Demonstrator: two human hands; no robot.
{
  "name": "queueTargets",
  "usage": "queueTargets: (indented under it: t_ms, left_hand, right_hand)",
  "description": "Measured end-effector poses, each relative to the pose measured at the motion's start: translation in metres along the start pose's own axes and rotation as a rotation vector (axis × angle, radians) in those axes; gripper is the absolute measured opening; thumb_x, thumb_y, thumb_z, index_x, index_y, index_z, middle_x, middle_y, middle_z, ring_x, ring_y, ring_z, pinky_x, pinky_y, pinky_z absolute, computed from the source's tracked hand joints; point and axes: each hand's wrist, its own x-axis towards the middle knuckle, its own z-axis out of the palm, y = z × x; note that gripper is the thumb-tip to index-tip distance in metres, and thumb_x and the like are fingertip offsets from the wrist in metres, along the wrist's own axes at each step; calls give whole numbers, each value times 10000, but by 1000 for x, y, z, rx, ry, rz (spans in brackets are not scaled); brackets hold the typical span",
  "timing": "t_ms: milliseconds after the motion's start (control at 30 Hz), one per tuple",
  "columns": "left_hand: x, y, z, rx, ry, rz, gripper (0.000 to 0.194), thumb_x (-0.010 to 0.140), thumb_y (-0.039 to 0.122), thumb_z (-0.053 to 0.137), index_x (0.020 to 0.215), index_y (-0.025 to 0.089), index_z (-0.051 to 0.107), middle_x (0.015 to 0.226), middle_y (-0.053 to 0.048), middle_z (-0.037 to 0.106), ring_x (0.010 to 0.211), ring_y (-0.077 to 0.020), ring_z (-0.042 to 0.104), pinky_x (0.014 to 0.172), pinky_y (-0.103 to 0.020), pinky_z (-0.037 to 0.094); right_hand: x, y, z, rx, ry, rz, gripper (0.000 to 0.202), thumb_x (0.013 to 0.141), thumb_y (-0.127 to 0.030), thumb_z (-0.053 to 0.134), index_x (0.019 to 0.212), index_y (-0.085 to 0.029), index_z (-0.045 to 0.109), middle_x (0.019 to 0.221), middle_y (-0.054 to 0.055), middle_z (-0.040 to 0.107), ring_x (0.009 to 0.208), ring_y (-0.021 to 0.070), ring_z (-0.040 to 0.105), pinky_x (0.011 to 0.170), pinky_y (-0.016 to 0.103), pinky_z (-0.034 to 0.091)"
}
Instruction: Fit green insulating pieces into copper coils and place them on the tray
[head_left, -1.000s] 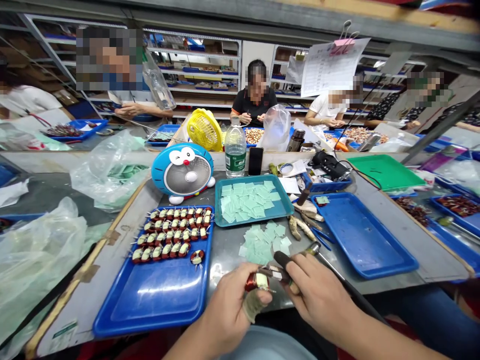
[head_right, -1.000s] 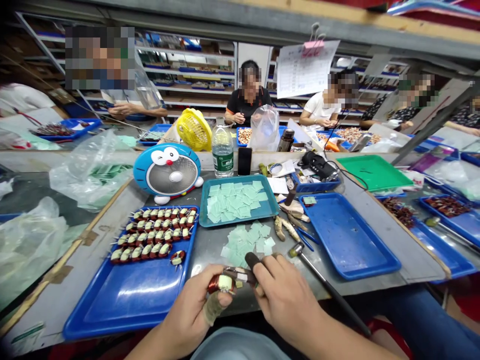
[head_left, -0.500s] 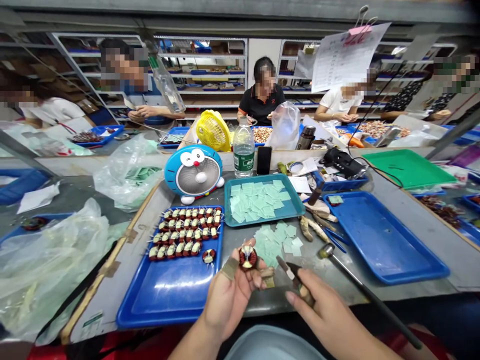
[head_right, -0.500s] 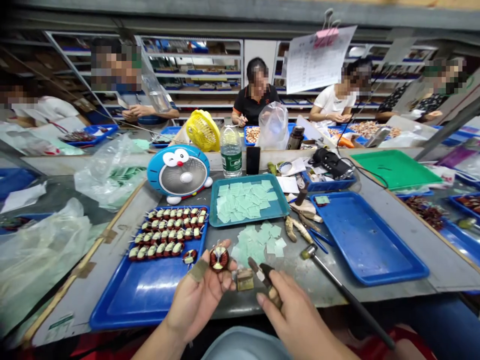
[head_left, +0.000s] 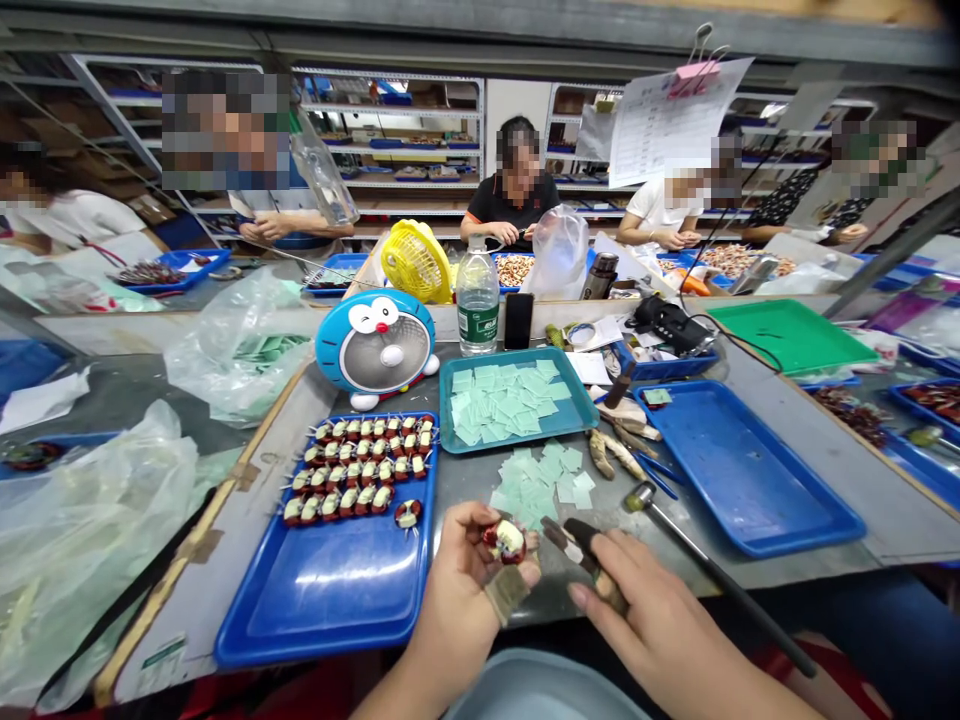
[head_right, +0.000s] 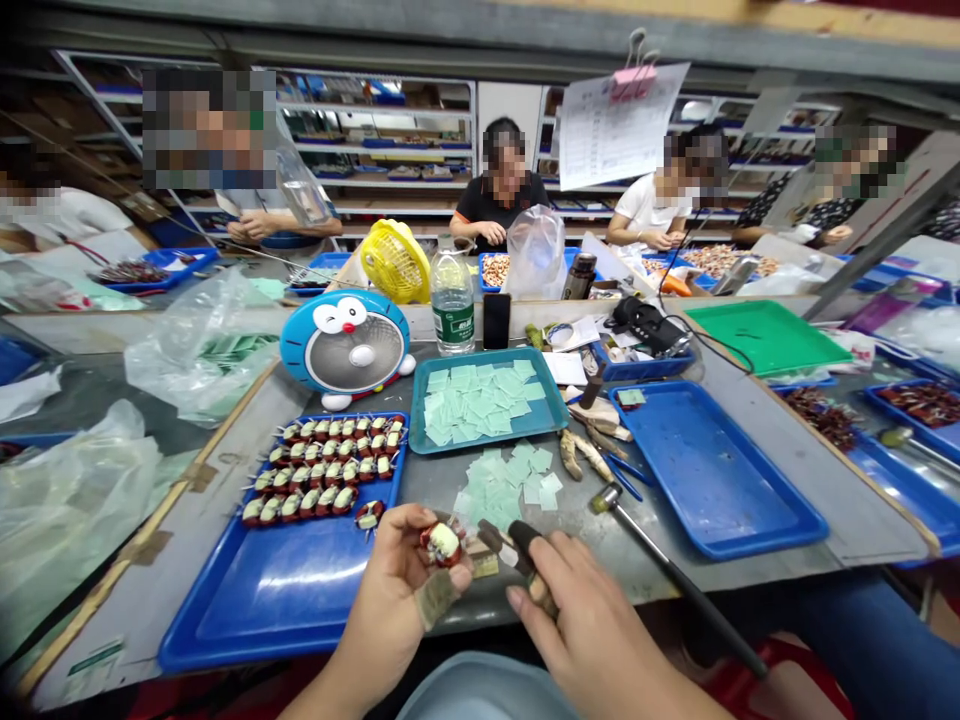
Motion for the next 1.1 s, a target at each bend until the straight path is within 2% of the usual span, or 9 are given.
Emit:
queueTargets:
  t_ms: [133, 233, 333, 400, 500, 600, 700, 867, 1100]
  left_hand:
    - [-6, -7, -3, 155, 0, 46, 484, 809, 207, 817, 1115, 258, 446, 983, 6, 600, 864, -136, 625, 803, -271, 509]
    - [-10, -4, -3, 156, -35, 56, 529, 788, 246, 846, 1125, 270, 439, 988, 1, 609, 871, -150, 636, 812, -289, 514]
    - [-11, 6, -3, 48, -129, 7, 633, 812, 435, 814, 1284, 279, 422, 1086, -58, 638, 959, -206, 665, 843, -326, 521]
    - [-10, 13, -4, 24, -205, -45, 584, 884, 545, 693, 1326, 237, 467, 1101, -96, 660, 978, -223, 675, 875, -344, 512]
    - [-7, 17, -5, 22, -263, -72, 445, 920, 556, 630, 1163, 184, 596, 1009, -79, 681, 868, -183, 685, 836, -318, 511]
    - [-7, 13, -5, -66, -297, -87, 432, 912, 570, 626, 1133, 204, 568, 1001, -75, 700, 754, -162, 699, 744, -307, 523]
    - [-7, 8, -5, -129, -338, -123, 456, 890, 577, 646, 1127, 199, 551, 964, -83, 716, 673, -141, 681, 706, -312, 528]
    - [-7, 7, -3, -182, -322, -124, 502, 831, 585, 710, 1053, 150, 592, 879, -78, 701, 615, -100, 598, 691, -312, 542]
    - [-9, 9, -2, -147, -305, -115, 536, 843, 645, 648, 1018, 141, 598, 794, -51, 660, 575, -77, 525, 628, -255, 501]
  right_hand:
    - [6, -5, -4, -69, -12, -40, 28, 1006, -227, 473, 1028, -217, 486, 949, 52, 548, 883, 227, 554, 751, 389, 483]
    - [8, -6, -8, -112, -21, -90, 44, 1008, -217, 476, 1051, -222, 485, 965, 54, 555, 898, 236, 544, 762, 398, 469]
    - [9, -7, -13, -127, -15, -134, 43, 1010, -215, 486, 1052, -226, 489, 974, 50, 557, 903, 230, 537, 769, 386, 458]
    - [9, -9, -18, -134, -14, -142, 24, 1007, -221, 503, 1029, -225, 495, 957, 45, 553, 886, 223, 532, 756, 372, 447]
    - [10, -8, -27, -97, -64, -105, 71, 1015, -248, 508, 953, -217, 493, 934, 38, 541, 864, 208, 525, 741, 355, 436]
    - [13, -2, -37, -62, -79, -65, 122, 1034, -280, 487, 932, -212, 484, 942, 38, 526, 877, 198, 516, 760, 349, 432]
    - [19, 1, -45, -103, -104, -110, 139, 1031, -293, 503, 923, -209, 478, 965, 42, 521, 896, 203, 503, 767, 353, 415]
    - [31, -8, -50, -110, -197, -197, 123, 994, -246, 570, 916, -204, 484, 998, 36, 528, 911, 198, 499, 770, 345, 404]
    - [36, -13, -46, -128, -176, -248, 130, 997, -239, 562, 898, -202, 486, 944, 30, 528, 878, 189, 502, 753, 329, 395]
